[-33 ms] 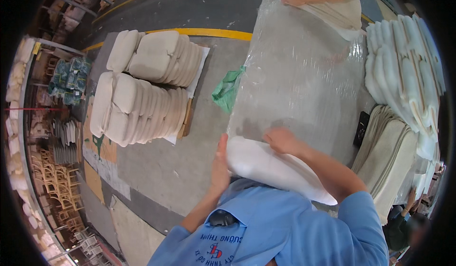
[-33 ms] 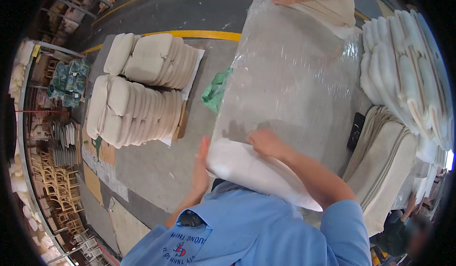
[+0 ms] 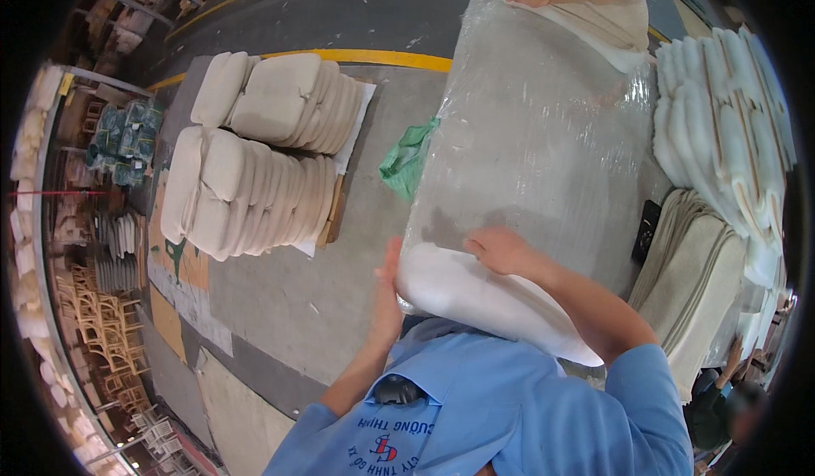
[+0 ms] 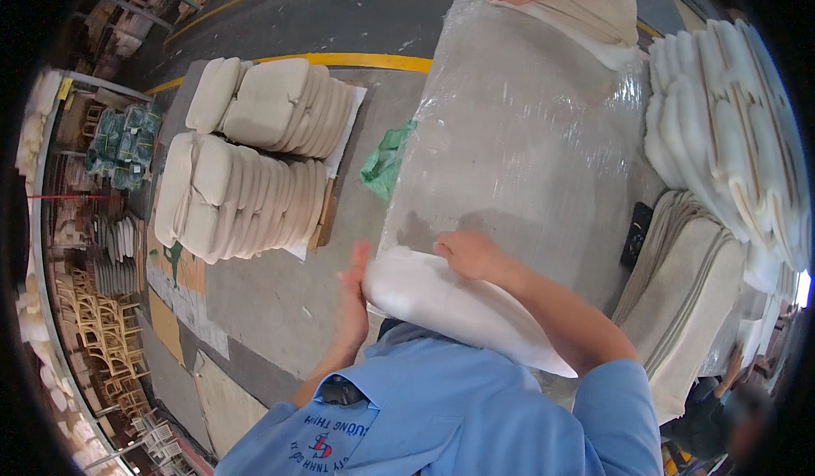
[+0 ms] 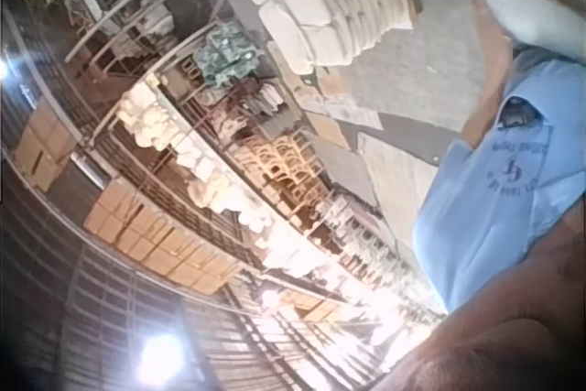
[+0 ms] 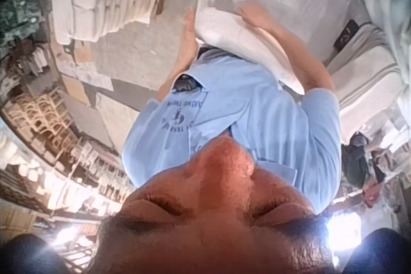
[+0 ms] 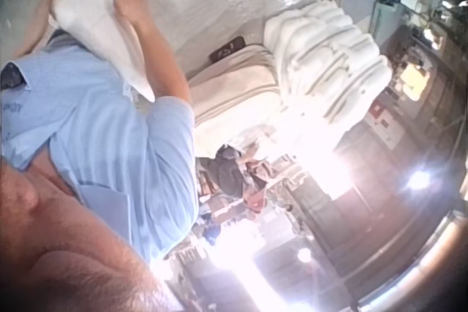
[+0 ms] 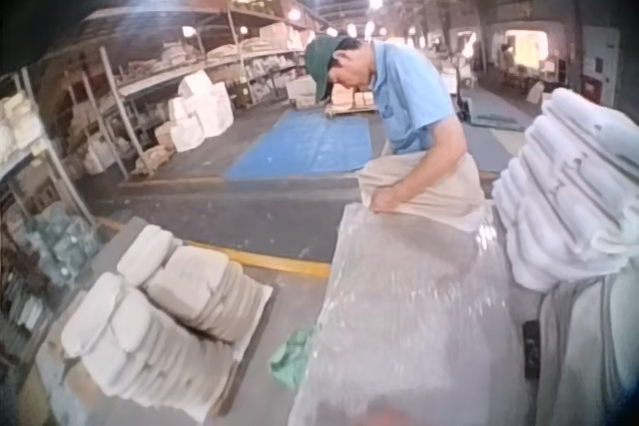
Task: The person inserts white foam pads into beige fabric covers, aligns edges, and stacks the finished cushions on a table. The person repeats this process for multiple units while coworkers perform similar tasks nearby.
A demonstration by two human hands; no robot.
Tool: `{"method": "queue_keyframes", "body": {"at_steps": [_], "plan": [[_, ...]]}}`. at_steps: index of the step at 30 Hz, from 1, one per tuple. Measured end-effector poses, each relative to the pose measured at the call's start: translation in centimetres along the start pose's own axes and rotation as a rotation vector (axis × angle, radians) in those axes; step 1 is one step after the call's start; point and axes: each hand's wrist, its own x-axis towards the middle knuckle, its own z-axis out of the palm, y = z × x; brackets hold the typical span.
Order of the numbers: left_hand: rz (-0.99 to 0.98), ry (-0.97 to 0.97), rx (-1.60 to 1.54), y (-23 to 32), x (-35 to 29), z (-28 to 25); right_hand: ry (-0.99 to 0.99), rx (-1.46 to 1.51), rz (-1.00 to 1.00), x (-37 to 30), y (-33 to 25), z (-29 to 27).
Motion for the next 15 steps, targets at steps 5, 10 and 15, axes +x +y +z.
{"method": "queue_keyframes", "body": {"at_steps": [5, 10, 15], "plan": [[-0.044, 0.006, -0.090, -0.9, 0.4, -0.3, -0.104, 0.076, -0.193, -1.6, -9.2, -3.2], [-0.047, -0.011, 0.107, -1.5, 0.8, 0.4, -0.131, 0.104, -0.250, -1.3, -8.6, -0.7], [0.127, 0.006, 0.326, 0.0, 0.3, 0.0, -0.153, 0.052, -0.004, -0.7, -2.4, 0.3]]}}
